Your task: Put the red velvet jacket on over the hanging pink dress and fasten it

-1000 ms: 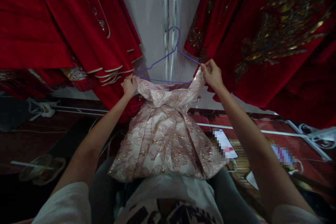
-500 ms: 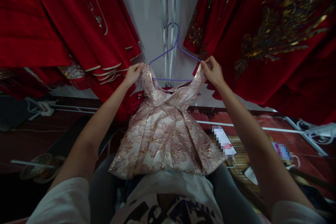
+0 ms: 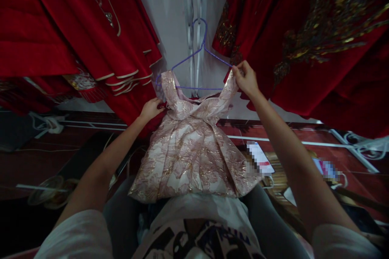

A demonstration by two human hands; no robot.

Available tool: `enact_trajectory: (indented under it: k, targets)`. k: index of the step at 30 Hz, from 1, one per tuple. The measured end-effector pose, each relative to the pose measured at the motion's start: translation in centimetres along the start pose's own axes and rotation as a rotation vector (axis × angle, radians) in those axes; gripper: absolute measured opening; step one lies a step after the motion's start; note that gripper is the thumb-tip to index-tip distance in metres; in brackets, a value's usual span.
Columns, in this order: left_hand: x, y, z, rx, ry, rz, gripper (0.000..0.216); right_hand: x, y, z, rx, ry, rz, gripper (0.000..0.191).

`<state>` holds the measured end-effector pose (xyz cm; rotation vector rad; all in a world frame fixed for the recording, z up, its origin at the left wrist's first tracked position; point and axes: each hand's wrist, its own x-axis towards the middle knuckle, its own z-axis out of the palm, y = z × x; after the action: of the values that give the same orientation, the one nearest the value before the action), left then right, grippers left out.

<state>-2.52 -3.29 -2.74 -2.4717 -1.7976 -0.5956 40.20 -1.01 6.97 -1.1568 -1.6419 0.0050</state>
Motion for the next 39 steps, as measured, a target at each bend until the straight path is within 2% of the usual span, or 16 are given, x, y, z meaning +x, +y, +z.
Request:
enact_trajectory:
  k: [5, 10, 13, 16, 19, 22, 25, 27, 29, 32, 35, 39]
  targets:
    - [1.5, 0.4, -0.7, 0.001, 0.052, -0.090, 0.034, 0.0, 0.1, 0.1, -0.016, 0.008, 0.003, 0.049]
    - [2.8, 0.9, -0.7, -0.163, 0.048, -0.130, 0.039, -0.1, 0.1, 0.3, -0.014, 0.017, -0.007, 0.049]
    - [2.8, 1.0, -0.3, -0.293, -0.009, -0.143, 0.036, -0.2, 0.0, 0.3, -0.006, 0.016, -0.002, 0.049]
    - [2.5, 0.2, -0.2, -0.358, -0.100, -0.076, 0.042, -0.1, -0.1, 0.2, -0.004, 0.008, 0.009, 0.048]
    - [2.3, -1.5, -1.2, -0.333, -0.184, 0.031, 0.046, -0.1, 0.0, 0.0, 0.003, 0.000, 0.011, 0.045]
    - [2.2, -2.7, -2.6, -0.304, -0.278, 0.082, 0.040, -0.1, 0.0, 0.1, 0.003, 0.007, 0.010, 0.044]
    - [1.8, -2.5, -3.2, -0.275, -0.300, 0.106, 0.033, -0.3, 0.1, 0.5, 0.003, 0.016, 0.013, 0.044]
    - [1.7, -1.9, -2.9, -0.272, -0.259, 0.087, 0.033, -0.4, 0.2, 0.8, 0.005, 0.024, 0.014, 0.043]
    - [1.9, -1.4, -2.4, -0.328, -0.161, 0.019, 0.036, -0.5, 0.3, 1.1, 0.007, 0.032, 0.013, 0.043]
    - [3.5, -1.1, -2.4, -0.559, 0.046, -0.196, 0.037, -0.4, 0.3, 1.3, 0.010, 0.035, 0.011, 0.044]
    - [6.3, -0.7, -4.3, -0.803, 0.217, -0.410, 0.032, -0.2, 0.3, 1.0, 0.008, 0.042, 0.009, 0.047]
    - [10.7, 2.0, -8.6, -0.786, 0.398, -0.411, 0.029, 0.0, -0.4, 0.3, -0.011, 0.068, 0.016, 0.050]
